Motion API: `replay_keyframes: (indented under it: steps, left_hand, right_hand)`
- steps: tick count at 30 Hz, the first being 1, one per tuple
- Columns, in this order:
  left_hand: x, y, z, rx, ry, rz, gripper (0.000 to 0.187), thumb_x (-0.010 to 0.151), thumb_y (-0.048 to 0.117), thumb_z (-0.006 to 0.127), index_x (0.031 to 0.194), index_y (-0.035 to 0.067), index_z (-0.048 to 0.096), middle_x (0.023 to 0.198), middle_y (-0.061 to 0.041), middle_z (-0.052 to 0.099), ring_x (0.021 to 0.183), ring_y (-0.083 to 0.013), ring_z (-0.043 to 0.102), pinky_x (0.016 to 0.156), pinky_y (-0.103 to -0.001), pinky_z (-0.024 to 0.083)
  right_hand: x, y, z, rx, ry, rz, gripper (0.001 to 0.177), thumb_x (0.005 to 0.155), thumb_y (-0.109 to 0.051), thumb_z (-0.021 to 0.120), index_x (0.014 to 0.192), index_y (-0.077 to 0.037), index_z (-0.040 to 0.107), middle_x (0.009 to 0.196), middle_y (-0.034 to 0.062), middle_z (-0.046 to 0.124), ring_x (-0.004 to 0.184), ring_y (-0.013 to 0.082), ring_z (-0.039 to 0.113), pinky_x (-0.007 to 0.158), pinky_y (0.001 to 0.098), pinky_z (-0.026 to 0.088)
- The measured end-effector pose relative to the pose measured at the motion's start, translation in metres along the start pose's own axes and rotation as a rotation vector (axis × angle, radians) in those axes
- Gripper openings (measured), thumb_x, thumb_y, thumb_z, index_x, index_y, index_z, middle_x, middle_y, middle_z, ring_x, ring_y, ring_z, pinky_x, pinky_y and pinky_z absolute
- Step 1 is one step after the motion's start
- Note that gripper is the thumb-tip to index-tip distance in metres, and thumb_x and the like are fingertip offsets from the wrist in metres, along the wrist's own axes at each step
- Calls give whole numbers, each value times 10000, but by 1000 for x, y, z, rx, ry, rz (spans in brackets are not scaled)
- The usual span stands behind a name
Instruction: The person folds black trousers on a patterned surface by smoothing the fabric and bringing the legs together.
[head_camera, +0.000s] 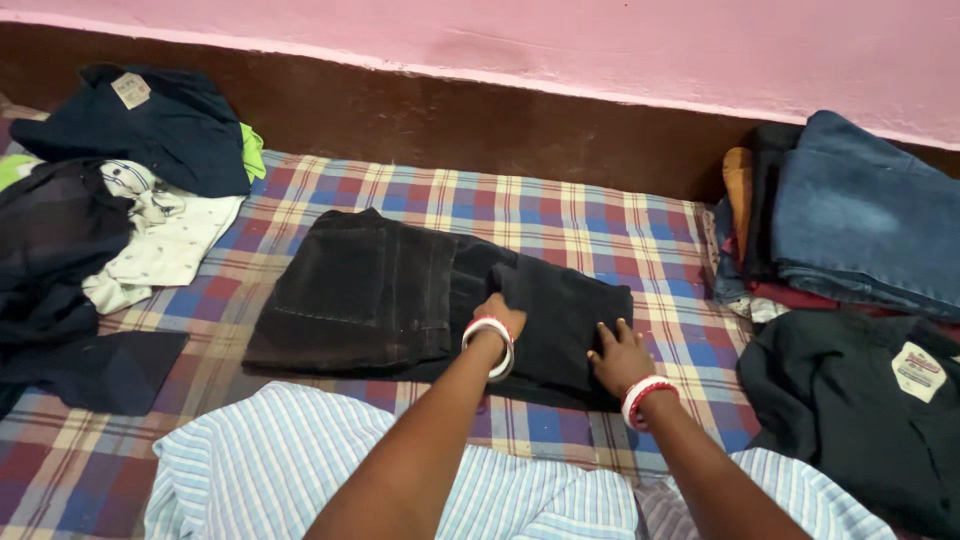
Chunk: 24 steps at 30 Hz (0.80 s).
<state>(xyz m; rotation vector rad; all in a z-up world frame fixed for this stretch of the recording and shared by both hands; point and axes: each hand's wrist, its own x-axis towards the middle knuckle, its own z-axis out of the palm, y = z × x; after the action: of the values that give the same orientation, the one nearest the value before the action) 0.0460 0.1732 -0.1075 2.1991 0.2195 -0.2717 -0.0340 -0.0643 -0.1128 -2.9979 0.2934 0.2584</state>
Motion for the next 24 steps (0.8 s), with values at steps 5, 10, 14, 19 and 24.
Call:
replay_keyframes:
  steps: [5, 10, 14, 19, 24]
  left_hand:
    - [7, 16, -30, -94, 80, 70, 691, 825, 319, 807, 1410, 67, 539, 1378, -259, 589, 1290, -419, 579, 1072, -457, 496]
    - [-26, -12, -37, 97, 82, -60, 818, 836, 218, 788, 1522, 23, 387, 1477, -258, 515, 1326, -431, 568, 1077, -469, 514]
    - [-63, 16, -26, 620, 403, 317, 797, 851, 209, 787, 1533, 42, 409, 1601, -133, 321, 1499, -343, 338, 1151, -638, 340]
    - [-67, 50, -22, 840, 190, 654, 728, 935, 467, 631, 1521, 115, 381, 1676, -104, 205, 1538, -357, 127, 1147, -738, 130]
    - [-47, 14, -25, 762, 107, 599, 710, 930, 612, 494, 1551, 296, 355, 1648, -75, 215, 1534, -343, 106, 1152, -736, 91]
  right_hand:
    - [17, 3, -16, 104, 194, -78, 608, 903, -375, 693, 1449, -145, 556, 1620, 201, 354, 1440, 437, 415, 1194, 494, 398]
    - [17, -5, 3, 24, 93, -158, 691, 949, -435, 611, 1561, -202, 389, 1672, 177, 223, 1475, 466, 306, 1220, 511, 329]
    - [3, -17, 5, -78, -98, -57, 726, 999, -501, 470, 1628, -292, 172, 1733, 76, 8, 1577, 400, 79, 1212, 618, 250]
    - [-5, -22, 2, -39, -61, -91, 730, 1001, -506, 430, 1630, -274, 140, 1726, 82, -16, 1571, 413, 22, 1180, 677, 214]
    - [-13, -20, 7, -56, 65, -142, 730, 1001, -563, 391, 1625, -270, 151, 1719, 89, 4, 1559, 414, 40, 1167, 690, 200]
